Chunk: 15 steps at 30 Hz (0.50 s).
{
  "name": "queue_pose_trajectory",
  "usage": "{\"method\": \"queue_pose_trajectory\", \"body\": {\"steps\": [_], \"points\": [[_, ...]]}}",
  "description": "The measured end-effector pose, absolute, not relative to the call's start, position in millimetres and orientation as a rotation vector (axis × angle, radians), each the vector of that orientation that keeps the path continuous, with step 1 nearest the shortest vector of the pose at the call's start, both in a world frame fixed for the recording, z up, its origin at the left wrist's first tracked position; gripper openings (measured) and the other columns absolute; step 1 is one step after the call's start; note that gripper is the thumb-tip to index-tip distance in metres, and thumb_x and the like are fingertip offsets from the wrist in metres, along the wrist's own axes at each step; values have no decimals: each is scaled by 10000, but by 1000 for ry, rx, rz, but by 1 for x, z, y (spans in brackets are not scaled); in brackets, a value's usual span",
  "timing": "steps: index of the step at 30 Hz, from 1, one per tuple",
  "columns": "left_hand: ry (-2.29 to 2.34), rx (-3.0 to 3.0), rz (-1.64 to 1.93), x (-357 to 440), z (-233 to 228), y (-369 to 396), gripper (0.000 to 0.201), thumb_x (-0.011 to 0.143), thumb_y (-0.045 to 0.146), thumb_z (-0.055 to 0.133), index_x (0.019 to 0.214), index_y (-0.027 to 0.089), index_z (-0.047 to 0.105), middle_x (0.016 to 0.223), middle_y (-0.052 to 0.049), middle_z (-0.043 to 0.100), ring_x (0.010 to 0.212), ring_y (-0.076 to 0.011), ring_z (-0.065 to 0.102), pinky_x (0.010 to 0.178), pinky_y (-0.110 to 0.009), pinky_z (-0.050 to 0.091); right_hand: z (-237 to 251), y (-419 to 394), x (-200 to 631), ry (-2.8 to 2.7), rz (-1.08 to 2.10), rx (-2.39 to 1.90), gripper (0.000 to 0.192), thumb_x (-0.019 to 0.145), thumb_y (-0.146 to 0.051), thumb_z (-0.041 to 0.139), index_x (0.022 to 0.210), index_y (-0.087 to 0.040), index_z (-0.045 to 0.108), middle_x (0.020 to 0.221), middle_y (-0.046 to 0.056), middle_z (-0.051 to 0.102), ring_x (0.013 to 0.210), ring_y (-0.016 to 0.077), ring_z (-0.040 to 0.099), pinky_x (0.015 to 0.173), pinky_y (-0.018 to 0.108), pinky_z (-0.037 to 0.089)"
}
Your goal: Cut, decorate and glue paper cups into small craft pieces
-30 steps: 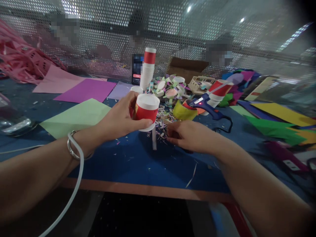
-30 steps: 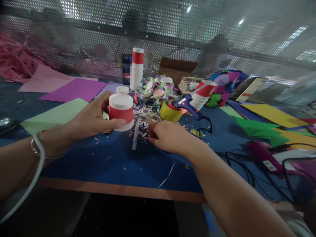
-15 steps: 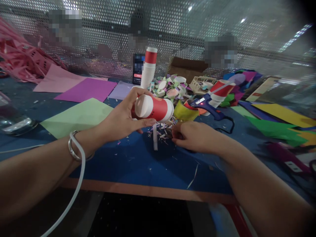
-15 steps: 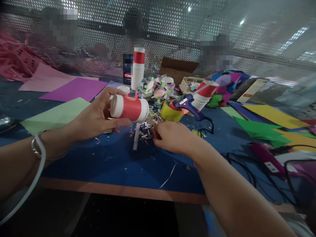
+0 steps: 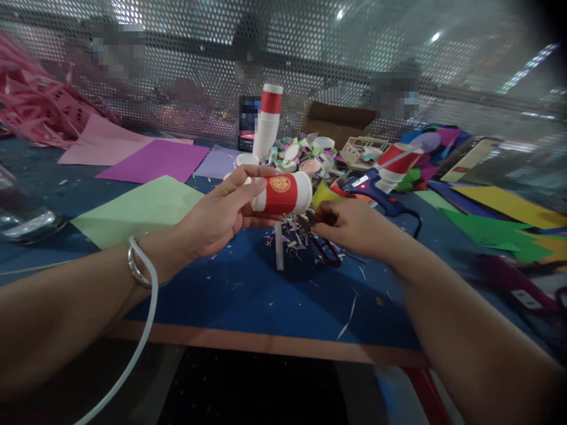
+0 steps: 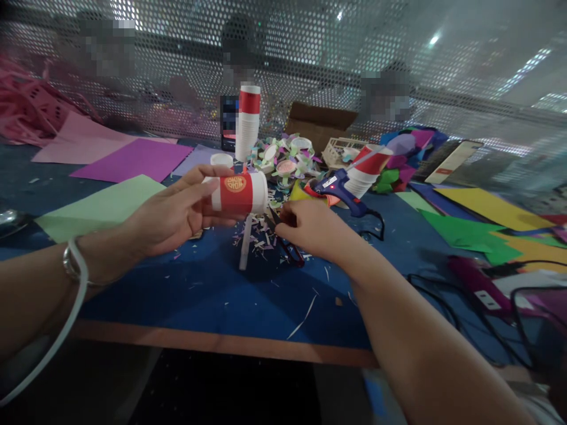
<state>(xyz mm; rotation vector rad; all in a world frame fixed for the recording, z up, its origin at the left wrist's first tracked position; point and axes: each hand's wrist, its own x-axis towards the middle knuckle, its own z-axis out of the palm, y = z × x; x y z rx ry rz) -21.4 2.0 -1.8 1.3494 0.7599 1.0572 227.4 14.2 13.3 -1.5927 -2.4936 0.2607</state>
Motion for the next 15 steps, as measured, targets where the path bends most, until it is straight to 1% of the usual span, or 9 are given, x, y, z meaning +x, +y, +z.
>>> {"method": "queue_pose_trajectory", "body": {"steps": [2, 4, 9, 12, 15], "points": [[790, 1390, 1118, -20, -6, 2, 209, 1008, 332, 509, 1205, 271, 540, 1298, -59, 635, 1069, -218, 701, 848, -384, 644, 15, 13, 227, -2417, 255, -1549, 136, 811, -291, 594, 710, -204, 564, 677, 25, 634, 621, 173, 573, 590, 309, 378], [810, 1470, 1170, -17, -9, 0, 238, 993, 312, 545, 1224, 257, 552, 1303, -65, 624, 1089, -212, 682, 860, -362, 641, 16, 10, 225, -2340, 251, -1520, 138, 814, -299, 609, 721, -208, 564, 666, 15, 624, 613, 167, 562, 587, 306, 379], [807, 1565, 1231, -12, -11, -5, 344, 984, 363, 560, 1312, 267, 515, 1359, -68, 595, 1149, -222, 641, 815, -310, 642, 18, 7, 224, -2112, 247, -1518, 94, 816, -270, 628, 749, -207, 606, 656, 15, 633, 595, 176, 563, 567, 317, 385], [849, 1601, 1254, -14, -12, -5, 370, 991, 380, 539, 1342, 269, 495, 1337, -72, 604, 1071, -212, 657, 776, -319, 633, 19, 4, 223, -1968, 269, -1389, 98, 839, -261, 627, 754, -216, 607, 675, 22, 644, 613, 190, 593, 565, 331, 421], [967, 1764, 1210, -16, -16, -3, 350, 986, 373, 540, 1320, 269, 550, 1219, -74, 649, 953, -207, 656, 744, -348, 607, 20, -3, 217, -1889, 331, -1253, 100, 856, -251, 628, 761, -232, 605, 686, 19, 653, 626, 194, 621, 563, 337, 462]]}}
